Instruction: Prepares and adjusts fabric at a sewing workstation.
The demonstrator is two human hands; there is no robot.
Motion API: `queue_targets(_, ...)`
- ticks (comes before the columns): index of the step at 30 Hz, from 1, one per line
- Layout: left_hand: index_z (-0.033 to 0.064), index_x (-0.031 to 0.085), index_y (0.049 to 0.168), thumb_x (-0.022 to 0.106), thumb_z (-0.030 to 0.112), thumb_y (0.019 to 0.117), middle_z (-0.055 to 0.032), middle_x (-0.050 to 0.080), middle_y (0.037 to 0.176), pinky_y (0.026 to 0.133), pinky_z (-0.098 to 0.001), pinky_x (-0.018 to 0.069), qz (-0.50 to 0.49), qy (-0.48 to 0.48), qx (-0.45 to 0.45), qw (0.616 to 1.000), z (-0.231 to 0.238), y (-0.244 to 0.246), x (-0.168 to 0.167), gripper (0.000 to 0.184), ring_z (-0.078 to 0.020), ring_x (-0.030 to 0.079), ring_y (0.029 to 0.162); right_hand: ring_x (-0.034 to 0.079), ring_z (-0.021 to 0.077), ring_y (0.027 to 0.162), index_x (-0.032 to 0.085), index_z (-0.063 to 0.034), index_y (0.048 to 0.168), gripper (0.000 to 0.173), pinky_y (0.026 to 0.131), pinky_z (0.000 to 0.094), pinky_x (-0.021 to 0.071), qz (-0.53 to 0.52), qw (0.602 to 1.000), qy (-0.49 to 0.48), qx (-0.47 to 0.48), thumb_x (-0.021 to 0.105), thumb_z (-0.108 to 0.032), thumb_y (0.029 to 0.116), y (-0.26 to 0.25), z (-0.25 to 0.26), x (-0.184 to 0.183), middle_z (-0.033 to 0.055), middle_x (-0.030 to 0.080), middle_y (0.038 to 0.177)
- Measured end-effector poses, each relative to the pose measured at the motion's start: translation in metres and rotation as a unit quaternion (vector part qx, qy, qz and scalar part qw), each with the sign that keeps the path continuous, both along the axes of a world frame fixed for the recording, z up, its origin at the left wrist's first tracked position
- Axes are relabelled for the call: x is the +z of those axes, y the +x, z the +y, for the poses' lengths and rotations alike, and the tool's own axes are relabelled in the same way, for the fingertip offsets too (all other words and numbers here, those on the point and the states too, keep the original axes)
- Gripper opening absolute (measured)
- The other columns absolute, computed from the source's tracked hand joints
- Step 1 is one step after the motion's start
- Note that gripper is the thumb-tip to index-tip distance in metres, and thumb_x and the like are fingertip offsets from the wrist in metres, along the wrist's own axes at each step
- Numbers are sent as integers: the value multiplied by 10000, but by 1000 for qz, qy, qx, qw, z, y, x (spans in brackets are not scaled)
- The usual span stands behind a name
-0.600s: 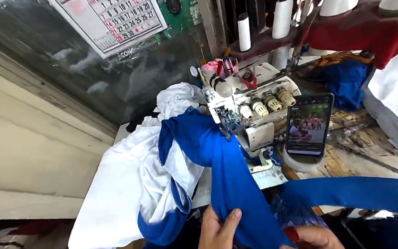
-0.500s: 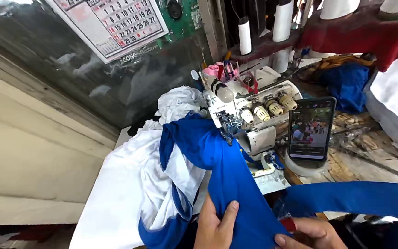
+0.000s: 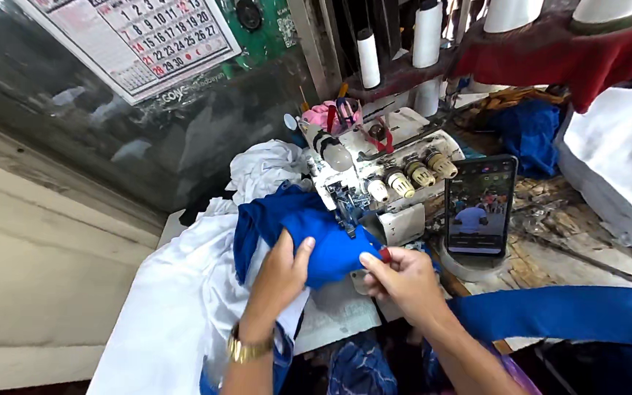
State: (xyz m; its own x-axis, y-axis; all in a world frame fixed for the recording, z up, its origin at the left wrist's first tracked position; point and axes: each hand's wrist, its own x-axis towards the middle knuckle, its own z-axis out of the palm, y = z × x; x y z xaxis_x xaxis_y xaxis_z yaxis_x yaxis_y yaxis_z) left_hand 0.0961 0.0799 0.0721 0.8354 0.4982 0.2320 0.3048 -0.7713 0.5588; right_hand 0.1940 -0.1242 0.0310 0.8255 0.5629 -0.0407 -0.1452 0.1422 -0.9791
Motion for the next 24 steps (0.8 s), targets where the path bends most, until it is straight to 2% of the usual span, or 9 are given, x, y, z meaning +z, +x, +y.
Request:
queue_targets(3, 196, 527, 1437, 514, 384, 1073, -25, 702, 1165, 815, -412, 616, -40, -66, -36, 996, 16, 2, 21, 410, -133, 705, 955, 656, 184, 509, 643, -55, 710, 352, 503, 315, 573, 3, 999, 1, -42, 692, -282, 973, 7, 26, -1, 91, 659, 602)
queue_targets(6, 223, 470, 1441, 562, 306, 1061, -97, 653, 780, 442, -343, 542, -72, -205, -44, 975, 12, -16, 16, 400, -209, 604, 513, 660, 202, 518, 643, -56, 737, 356, 511, 335, 577, -15, 999, -3, -47, 670, -305, 990, 3, 22, -4, 98, 661, 612)
queue_targets(11, 142, 278, 1521, 443, 146, 1097, -234, 730, 931, 632, -467, 670, -148, -351, -21, 924, 5, -44, -11, 455, -372, 749, 688, 728, 193, 723, 720, -84, 927, 224, 676, 345, 638, -118, 991, 17, 62, 663, -287, 1001, -15, 0, -3, 59, 734, 814)
queue_targets(14, 109, 263, 1540, 493, 152, 1075, -158, 703, 929, 532, -420, 648, -211, -259, 88, 939, -36, -60, -23, 521, -272, 716, 617, 714, 149, 1092, 718, -187, 1264, 298, 954, 355, 612, -175, 970, -13, 168, 625, -339, 1025, -26, -10, 6, -13, 746, 1187)
queue_targets(16, -70, 379, 1457, 569, 153, 996, -171, 681, 1049, 716, -423, 620, -193, -166, 136, 957, -84, -70, -50, 546, -219, 701, 814, 650, 130, 1204, 660, -216, 1369, 379, 1045, 373, 559, -231, 951, -29, 204, 568, -397, 1048, -26, -18, 8, -30, 686, 1309)
queue_targets(18, -76, 513, 1331, 611, 136, 967, -128, 711, 1000, 763, -396, 629, -173, -204, 95, 959, -142, -61, -82, 433, -167, 716, 852, 669, 129, 1130, 660, -188, 1349, 365, 983, 374, 585, -274, 940, -40, 201, 570, -368, 1044, -15, -31, 10, -14, 689, 1265)
queue_targets(20, -43, 554, 1240, 573, 108, 990, -69, 727, 856, 650, -370, 650, -195, -307, 4, 931, -175, -34, -96, 293, -150, 732, 711, 712, 103, 822, 755, -128, 1108, 190, 725, 317, 619, -294, 954, -40, 45, 685, -236, 968, -7, -34, 11, -4, 756, 974)
queue_targets(22, 0, 593, 1082, 577, 121, 1015, -66, 725, 844, 678, -385, 665, -210, -350, -61, 911, -166, -18, -81, 138, -171, 746, 724, 684, 48, 774, 737, -98, 1080, 164, 701, 253, 593, -335, 933, -91, -91, 709, -204, 959, -9, -28, 12, -16, 734, 922)
queue_targets(24, 33, 620, 1042, 595, 131, 1001, -59, 716, 847, 697, -375, 641, -169, -343, -92, 919, -137, -27, -64, 109, -155, 728, 745, 699, 41, 801, 735, -139, 1117, 207, 713, 280, 611, -384, 907, -151, -81, 691, -266, 960, -21, -34, 14, -33, 743, 954)
